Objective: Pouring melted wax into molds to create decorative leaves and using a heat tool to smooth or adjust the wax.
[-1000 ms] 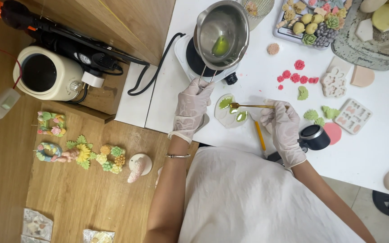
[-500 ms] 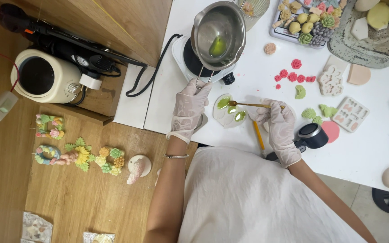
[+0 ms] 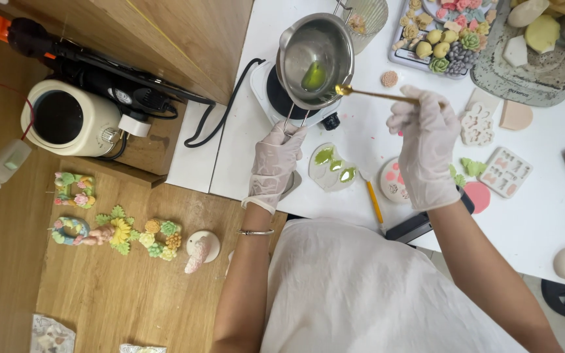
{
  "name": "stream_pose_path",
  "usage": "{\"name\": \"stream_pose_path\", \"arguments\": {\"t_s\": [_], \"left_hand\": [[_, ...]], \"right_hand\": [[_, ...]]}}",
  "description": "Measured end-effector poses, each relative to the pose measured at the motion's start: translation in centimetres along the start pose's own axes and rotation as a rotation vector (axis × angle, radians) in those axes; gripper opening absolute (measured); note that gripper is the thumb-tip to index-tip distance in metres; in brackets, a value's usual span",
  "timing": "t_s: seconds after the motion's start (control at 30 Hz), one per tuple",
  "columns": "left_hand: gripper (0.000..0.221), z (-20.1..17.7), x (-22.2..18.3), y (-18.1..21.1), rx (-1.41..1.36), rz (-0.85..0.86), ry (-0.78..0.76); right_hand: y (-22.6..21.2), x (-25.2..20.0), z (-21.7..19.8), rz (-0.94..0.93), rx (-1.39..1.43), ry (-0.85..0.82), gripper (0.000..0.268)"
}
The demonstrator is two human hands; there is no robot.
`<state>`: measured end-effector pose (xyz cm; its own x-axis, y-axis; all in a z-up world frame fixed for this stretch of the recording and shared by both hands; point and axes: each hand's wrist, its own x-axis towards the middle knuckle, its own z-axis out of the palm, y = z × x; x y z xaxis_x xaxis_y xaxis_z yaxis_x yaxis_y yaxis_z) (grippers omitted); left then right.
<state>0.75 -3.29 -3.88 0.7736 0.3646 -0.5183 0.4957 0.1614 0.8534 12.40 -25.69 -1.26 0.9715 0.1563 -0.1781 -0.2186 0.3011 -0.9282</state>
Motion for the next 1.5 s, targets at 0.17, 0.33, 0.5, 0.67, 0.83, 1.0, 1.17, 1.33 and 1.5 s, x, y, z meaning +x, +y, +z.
{"name": "stream_pose_path", "arguments": {"t_s": [0.17, 0.33, 0.5, 0.67, 0.83, 1.0, 1.17, 1.33, 1.5], "left_hand": [[0.02, 0.0, 0.1, -0.7, 0.016, 0.089, 0.003], [0.019, -0.1, 0.0, -0.3, -0.006, 0.08, 0.008], [0.019, -0.3, 0.1, 0.0, 0.094, 0.125, -0.003], [0.021, -0.2, 0.3, -0.4, 0.063, 0.059, 0.012], [0.02, -0.1, 0.0, -0.3, 0.051, 0.07, 0.005], [0.021, -0.3, -0.3, 0.3, 0.107, 0.075, 0.009], [0.021, -0.1, 0.3, -0.6, 0.05, 0.071, 0.007], [0.02, -0.1, 0.4, -0.7, 0.056, 0.094, 0.009], [0.022, -0.2, 0.4, -0.6, 0.04, 0.016, 0.009]], "right_hand": [[2.7, 4.7, 2.3, -0.099, -0.153, -0.101, 0.031], [4.4, 4.2, 2.6, -0.044, -0.206, -0.195, 0.029], [4.5, 4.4, 2.9, -0.098, -0.209, -0.167, 0.03], [3.8, 4.9, 3.2, -0.064, -0.209, -0.179, 0.03], [3.5, 4.2, 2.9, -0.071, -0.24, -0.153, 0.03], [3.8, 4.0, 2.8, -0.048, -0.214, -0.148, 0.029], [3.7, 4.6, 2.9, -0.012, -0.235, -0.166, 0.028], [3.2, 5.0, 3.0, -0.018, -0.283, -0.186, 0.029], [2.6, 5.5, 3.2, -0.002, -0.297, -0.182, 0.029]]}}
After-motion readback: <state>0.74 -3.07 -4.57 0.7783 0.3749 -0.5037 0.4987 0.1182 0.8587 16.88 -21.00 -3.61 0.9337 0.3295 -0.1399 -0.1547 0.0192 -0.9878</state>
